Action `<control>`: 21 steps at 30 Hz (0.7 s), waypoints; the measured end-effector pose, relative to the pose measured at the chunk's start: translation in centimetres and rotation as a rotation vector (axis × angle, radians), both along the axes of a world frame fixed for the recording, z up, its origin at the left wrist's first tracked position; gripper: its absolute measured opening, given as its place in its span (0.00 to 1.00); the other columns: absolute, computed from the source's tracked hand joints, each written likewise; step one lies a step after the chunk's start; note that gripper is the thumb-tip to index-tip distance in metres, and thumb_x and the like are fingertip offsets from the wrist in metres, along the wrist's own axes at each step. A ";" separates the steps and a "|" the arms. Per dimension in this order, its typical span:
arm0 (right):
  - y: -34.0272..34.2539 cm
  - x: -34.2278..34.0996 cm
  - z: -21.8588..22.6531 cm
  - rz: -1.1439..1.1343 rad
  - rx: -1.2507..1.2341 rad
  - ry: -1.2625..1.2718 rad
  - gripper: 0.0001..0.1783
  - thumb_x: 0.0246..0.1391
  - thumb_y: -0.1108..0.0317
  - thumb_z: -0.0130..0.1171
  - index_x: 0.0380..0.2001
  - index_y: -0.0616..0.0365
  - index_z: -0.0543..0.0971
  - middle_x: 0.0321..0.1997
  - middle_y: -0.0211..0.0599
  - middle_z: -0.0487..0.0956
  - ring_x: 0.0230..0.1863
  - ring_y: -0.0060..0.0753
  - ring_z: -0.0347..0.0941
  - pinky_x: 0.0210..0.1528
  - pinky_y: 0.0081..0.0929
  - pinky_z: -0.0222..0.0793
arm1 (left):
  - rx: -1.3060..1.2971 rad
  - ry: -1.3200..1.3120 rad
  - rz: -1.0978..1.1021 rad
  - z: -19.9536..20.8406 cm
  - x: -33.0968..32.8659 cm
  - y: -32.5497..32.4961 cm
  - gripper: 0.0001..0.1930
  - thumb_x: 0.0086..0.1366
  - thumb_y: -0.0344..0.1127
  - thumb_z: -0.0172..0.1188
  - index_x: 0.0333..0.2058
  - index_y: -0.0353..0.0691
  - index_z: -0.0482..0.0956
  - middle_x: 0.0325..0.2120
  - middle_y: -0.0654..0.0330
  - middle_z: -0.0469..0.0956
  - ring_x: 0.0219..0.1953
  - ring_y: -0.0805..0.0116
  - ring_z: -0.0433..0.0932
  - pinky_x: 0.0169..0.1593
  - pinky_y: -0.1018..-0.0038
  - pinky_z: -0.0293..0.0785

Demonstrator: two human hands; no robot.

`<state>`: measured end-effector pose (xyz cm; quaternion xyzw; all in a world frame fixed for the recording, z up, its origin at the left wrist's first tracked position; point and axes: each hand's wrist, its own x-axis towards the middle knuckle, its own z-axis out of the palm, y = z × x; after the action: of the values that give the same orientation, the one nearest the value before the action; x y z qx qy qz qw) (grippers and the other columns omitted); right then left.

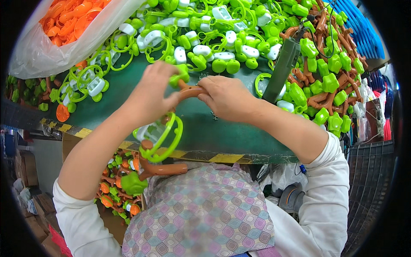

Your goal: The person assembles colorful plastic toy components on a green workbench. They pick up green and orange parts, insert screws, and use a power screwdriver to fasten them together, then place the completed toys into a cardboard box.

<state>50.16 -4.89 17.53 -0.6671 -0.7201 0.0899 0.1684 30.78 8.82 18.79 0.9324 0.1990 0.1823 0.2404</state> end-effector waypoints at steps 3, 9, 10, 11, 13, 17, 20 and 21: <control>0.2 -0.3 -0.5 0.014 0.032 -0.027 0.12 0.63 0.60 0.56 0.40 0.58 0.75 0.38 0.44 0.79 0.43 0.49 0.78 0.43 0.46 0.75 | -0.381 0.378 0.128 2.4 0.0 -0.5 0.12 0.63 0.36 0.63 0.38 0.31 0.82 0.26 0.52 0.83 0.33 0.53 0.82 0.41 0.63 0.77; 1.2 -0.9 -1.9 0.017 -0.029 0.070 0.12 0.63 0.59 0.56 0.40 0.57 0.76 0.39 0.44 0.80 0.43 0.50 0.79 0.42 0.46 0.76 | -0.428 0.363 0.170 1.6 0.5 -1.6 0.14 0.64 0.40 0.61 0.31 0.31 0.83 0.21 0.51 0.82 0.26 0.57 0.84 0.35 0.63 0.77; 1.3 -0.9 -2.5 0.019 -0.033 0.105 0.12 0.63 0.59 0.56 0.40 0.57 0.76 0.39 0.44 0.80 0.43 0.50 0.79 0.41 0.46 0.76 | -0.272 0.344 0.138 0.4 0.6 -1.5 0.14 0.64 0.40 0.61 0.33 0.32 0.83 0.20 0.52 0.82 0.27 0.55 0.84 0.35 0.61 0.79; 1.4 -1.2 -3.0 -0.015 -0.020 0.107 0.12 0.63 0.59 0.57 0.40 0.57 0.77 0.39 0.43 0.81 0.42 0.50 0.80 0.41 0.47 0.76 | -0.317 0.357 0.160 0.3 0.6 -1.5 0.14 0.64 0.41 0.62 0.33 0.33 0.83 0.21 0.51 0.82 0.28 0.54 0.84 0.36 0.61 0.79; 1.2 -1.9 -3.7 -0.084 0.006 0.112 0.11 0.62 0.60 0.57 0.39 0.56 0.78 0.39 0.43 0.81 0.41 0.51 0.80 0.41 0.47 0.76 | -0.404 0.382 0.204 0.2 0.8 -1.6 0.14 0.64 0.42 0.62 0.33 0.34 0.83 0.21 0.50 0.82 0.29 0.51 0.84 0.36 0.60 0.80; 0.9 -2.6 -3.8 -0.141 -0.013 0.203 0.11 0.60 0.60 0.58 0.37 0.55 0.80 0.38 0.43 0.82 0.40 0.52 0.80 0.41 0.49 0.75 | -0.106 0.345 0.159 -1.4 0.6 -1.9 0.14 0.63 0.41 0.65 0.33 0.32 0.82 0.22 0.50 0.81 0.21 0.54 0.80 0.30 0.62 0.76; 0.9 -2.7 -4.0 -0.145 -0.086 0.245 0.10 0.60 0.60 0.59 0.38 0.54 0.81 0.38 0.44 0.82 0.40 0.53 0.80 0.42 0.49 0.75 | 0.039 0.457 0.160 -1.3 0.9 -2.7 0.15 0.62 0.43 0.64 0.32 0.34 0.83 0.23 0.48 0.81 0.29 0.48 0.82 0.33 0.59 0.76; 0.7 -3.0 -4.3 -0.142 -0.076 0.247 0.10 0.60 0.60 0.59 0.38 0.54 0.81 0.38 0.45 0.82 0.40 0.53 0.80 0.42 0.50 0.74 | 0.007 0.451 0.157 -1.5 0.8 -2.4 0.15 0.62 0.43 0.64 0.33 0.34 0.83 0.23 0.48 0.81 0.29 0.47 0.81 0.33 0.59 0.76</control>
<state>47.19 -4.17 13.22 -0.7062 -0.6409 0.1862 0.2364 31.61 6.38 17.30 0.9321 0.3188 -0.0119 0.1715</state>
